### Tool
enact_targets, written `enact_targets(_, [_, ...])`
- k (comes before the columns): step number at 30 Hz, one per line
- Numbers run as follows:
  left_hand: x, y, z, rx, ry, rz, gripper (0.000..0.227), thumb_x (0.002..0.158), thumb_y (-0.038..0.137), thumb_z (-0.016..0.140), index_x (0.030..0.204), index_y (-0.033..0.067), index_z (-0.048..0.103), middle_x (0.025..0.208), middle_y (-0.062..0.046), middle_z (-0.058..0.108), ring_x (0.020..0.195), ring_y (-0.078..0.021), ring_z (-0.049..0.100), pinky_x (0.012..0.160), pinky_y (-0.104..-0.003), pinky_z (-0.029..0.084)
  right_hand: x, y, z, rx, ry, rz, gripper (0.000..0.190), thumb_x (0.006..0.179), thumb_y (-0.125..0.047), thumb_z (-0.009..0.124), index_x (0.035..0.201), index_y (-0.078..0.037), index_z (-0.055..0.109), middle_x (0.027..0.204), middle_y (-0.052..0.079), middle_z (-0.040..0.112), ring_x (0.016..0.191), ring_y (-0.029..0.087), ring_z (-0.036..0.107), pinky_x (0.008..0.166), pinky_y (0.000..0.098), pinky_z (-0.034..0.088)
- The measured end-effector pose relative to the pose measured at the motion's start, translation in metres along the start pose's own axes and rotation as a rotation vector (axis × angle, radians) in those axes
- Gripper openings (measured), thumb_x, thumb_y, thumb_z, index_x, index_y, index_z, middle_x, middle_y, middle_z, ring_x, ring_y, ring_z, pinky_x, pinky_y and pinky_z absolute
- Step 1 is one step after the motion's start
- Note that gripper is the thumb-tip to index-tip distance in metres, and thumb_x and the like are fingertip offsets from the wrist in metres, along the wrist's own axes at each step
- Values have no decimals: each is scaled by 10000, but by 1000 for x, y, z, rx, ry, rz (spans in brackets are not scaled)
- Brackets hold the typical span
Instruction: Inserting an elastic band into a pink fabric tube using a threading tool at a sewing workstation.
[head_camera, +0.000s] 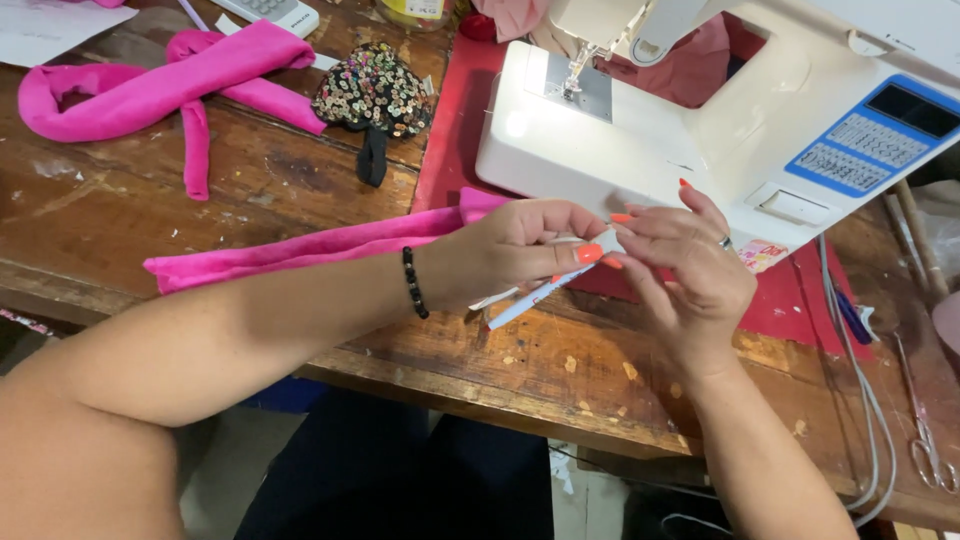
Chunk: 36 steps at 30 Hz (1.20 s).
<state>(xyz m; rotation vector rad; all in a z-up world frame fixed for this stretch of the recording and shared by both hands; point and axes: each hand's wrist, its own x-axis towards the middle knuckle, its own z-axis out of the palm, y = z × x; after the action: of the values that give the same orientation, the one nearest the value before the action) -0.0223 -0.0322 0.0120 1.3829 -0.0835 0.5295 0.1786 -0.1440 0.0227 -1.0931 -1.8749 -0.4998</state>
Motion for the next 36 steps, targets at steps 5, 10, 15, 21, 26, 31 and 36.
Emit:
enact_targets(5, [8, -14, -9, 125, 78, 118, 390, 1006, 255, 638, 1293, 11, 538, 798, 4, 584, 737, -4, 512, 639, -181, 420, 0, 3, -1, -21, 14, 74, 76, 1005, -79, 781, 1012, -7, 755, 1016, 168, 762, 1039, 388, 739, 1155, 537, 438])
enact_targets(10, [15, -19, -23, 615, 169, 286, 188, 1000, 259, 602, 1093, 129, 701, 702, 7, 718, 694, -125, 710, 650, -270, 550, 1, 12, -4, 126, 73, 197, 113, 1026, -19, 744, 1026, 79, 689, 1018, 237, 719, 1029, 451, 713, 1068, 584, 522])
enact_targets(15, [13, -16, -25, 803, 123, 296, 179, 987, 184, 566, 1011, 64, 697, 858, -51, 713, 587, -135, 562, 498, -272, 400, 1, 28, -19, 166, 220, 510, 169, 1122, -224, 688, 1104, -69, 623, 1147, 119, 679, 1150, 225, 661, 1029, 331, 521])
enact_targets(21, [11, -19, -27, 708, 192, 311, 151, 993, 248, 585, 1045, 140, 678, 739, -60, 689, 753, -260, 716, 706, -383, 556, -2, 20, 8, 324, 18, 393, 175, 1025, -54, 723, 998, 93, 633, 956, 232, 657, 1072, 399, 709, 969, 440, 554])
enact_targets(26, [12, -16, -20, 727, 119, 333, 147, 1014, 246, 576, 997, 116, 641, 729, -80, 655, 753, -295, 687, 666, -364, 544, -5, 18, 6, 372, -10, 429, 163, 1063, -89, 658, 1037, 64, 608, 987, 204, 642, 1101, 371, 694, 978, 438, 558])
enact_targets(31, [11, -19, -15, 935, 21, 395, 143, 1037, 203, 531, 972, 118, 627, 779, -112, 644, 763, -389, 668, 654, -450, 537, -2, 21, 2, 368, -9, 471, 191, 1120, -158, 574, 1069, 25, 551, 1048, 187, 626, 1141, 316, 667, 969, 418, 537])
enact_targets(36, [8, -19, -14, 862, 36, 383, 170, 1056, 217, 497, 970, 108, 595, 772, -123, 604, 759, -393, 669, 649, -445, 546, -2, 21, 1, 429, -10, 599, 204, 1085, -179, 644, 1084, 12, 572, 1087, 198, 650, 1076, 257, 689, 935, 316, 511])
